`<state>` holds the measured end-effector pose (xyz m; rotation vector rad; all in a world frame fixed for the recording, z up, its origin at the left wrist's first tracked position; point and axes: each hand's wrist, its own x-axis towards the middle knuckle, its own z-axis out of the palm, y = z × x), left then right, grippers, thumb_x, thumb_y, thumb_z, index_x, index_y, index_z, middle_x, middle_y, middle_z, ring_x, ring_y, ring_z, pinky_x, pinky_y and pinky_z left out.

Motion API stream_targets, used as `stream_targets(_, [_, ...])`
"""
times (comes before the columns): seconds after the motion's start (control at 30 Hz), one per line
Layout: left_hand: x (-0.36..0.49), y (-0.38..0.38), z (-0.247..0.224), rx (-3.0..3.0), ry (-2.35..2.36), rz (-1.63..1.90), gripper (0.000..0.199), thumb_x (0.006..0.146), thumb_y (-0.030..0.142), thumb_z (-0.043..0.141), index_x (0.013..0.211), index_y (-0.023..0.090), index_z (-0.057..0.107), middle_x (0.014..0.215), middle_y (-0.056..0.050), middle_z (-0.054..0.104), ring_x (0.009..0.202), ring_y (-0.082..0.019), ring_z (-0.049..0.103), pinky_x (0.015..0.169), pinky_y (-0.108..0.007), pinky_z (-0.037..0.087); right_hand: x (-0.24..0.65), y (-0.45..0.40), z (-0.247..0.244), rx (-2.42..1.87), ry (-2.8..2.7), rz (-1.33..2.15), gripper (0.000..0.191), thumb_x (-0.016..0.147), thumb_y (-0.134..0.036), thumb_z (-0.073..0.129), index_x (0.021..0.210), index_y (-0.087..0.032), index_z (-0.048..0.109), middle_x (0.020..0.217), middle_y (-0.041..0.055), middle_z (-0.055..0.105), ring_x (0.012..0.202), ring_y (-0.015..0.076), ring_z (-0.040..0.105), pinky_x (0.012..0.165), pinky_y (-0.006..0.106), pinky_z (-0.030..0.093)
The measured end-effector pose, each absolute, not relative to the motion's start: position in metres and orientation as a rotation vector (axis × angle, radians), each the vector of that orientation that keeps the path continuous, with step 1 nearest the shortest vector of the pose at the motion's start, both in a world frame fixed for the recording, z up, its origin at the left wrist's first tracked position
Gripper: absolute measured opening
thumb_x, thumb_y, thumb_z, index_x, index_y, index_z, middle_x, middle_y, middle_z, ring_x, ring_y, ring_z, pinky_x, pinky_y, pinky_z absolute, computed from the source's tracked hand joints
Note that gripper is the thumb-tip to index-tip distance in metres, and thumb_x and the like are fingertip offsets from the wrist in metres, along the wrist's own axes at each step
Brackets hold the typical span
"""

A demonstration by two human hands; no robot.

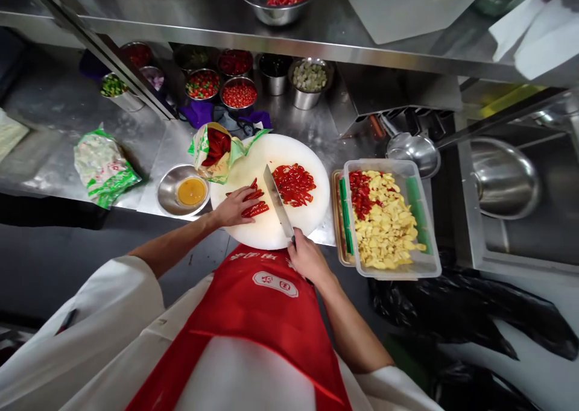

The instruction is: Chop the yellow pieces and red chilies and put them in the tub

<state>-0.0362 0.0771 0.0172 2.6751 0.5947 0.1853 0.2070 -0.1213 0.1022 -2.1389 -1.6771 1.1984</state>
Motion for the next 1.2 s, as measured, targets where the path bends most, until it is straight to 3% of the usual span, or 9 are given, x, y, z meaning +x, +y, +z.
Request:
stream_targets(0.17, [-0.020, 0.072, 0.015, 2.676, 0.591, 0.172, 0.042, 0.093, 0.033, 0.059, 0.132, 0.019, 0.061, 0.146, -0.016, 0.041, 0.134, -0.030, 0.041, 0.113, -0.046, 0.040, 0.203, -0.104, 0.115, -2.304, -1.768, 1.116, 0.026, 0.101, -0.028, 0.039, 0.119, -0.015, 0.053, 0.095, 0.0120, 0.073, 0.087, 0.0235, 0.068, 0.070, 0.028, 0.037])
stream_targets(0.43, [-0.021, 0.087, 0.027, 2.707, 0.449, 0.103, 0.032, 0.091, 0.037, 0.061, 0.118, 0.021, 0.068, 0.131, -0.013, 0.050, 0.124, -0.028, 0.046, 0.108, -0.043, 0.042, 0.187, -0.104, 0.141, -2.351, -1.761, 0.985, 0.031, 0.103, -0.030, 0.037, 0.125, -0.013, 0.051, 0.100, 0.0134, 0.074, 0.089, 0.0245, 0.069, 0.072, 0.028, 0.039])
stream_targets(0.6, [-0.016, 0.091, 0.029, 2.694, 0.455, 0.132, 0.045, 0.085, 0.053, 0.067, 0.118, 0.022, 0.068, 0.133, -0.013, 0.048, 0.127, -0.031, 0.042, 0.108, -0.046, 0.038, 0.176, -0.099, 0.147, -2.360, -1.784, 1.022, 0.033, 0.103, -0.028, 0.036, 0.129, -0.014, 0.050, 0.106, 0.0137, 0.074, 0.093, 0.0246, 0.069, 0.074, 0.029, 0.040])
stream_targets(0.8, [-0.004, 0.082, 0.022, 2.631, 0.509, 0.175, 0.024, 0.094, 0.037, 0.057, 0.106, 0.022, 0.072, 0.114, -0.009, 0.058, 0.113, -0.025, 0.048, 0.099, -0.039, 0.042, 0.167, -0.092, 0.140, -2.397, -1.798, 1.090, 0.029, 0.103, -0.027, 0.036, 0.124, -0.014, 0.051, 0.102, 0.0129, 0.074, 0.092, 0.0231, 0.069, 0.074, 0.028, 0.038])
stream_targets(1.07, [0.000, 0.078, 0.014, 2.603, 0.565, 0.229, 0.022, 0.096, 0.033, 0.053, 0.101, 0.021, 0.071, 0.110, -0.008, 0.062, 0.109, -0.024, 0.049, 0.097, -0.039, 0.043, 0.176, -0.115, 0.157, -2.431, -1.800, 1.256, 0.023, 0.104, -0.029, 0.036, 0.111, -0.015, 0.053, 0.090, 0.0122, 0.073, 0.083, 0.0238, 0.070, 0.065, 0.029, 0.035])
stream_targets(1.2, [0.002, 0.079, 0.013, 2.613, 0.533, 0.222, 0.024, 0.097, 0.032, 0.050, 0.099, 0.019, 0.070, 0.106, -0.007, 0.062, 0.108, -0.023, 0.050, 0.099, -0.037, 0.043, 0.164, -0.084, 0.134, -2.507, -1.763, 1.239, 0.022, 0.104, -0.027, 0.036, 0.109, -0.014, 0.053, 0.093, 0.0147, 0.074, 0.086, 0.0245, 0.070, 0.068, 0.029, 0.036])
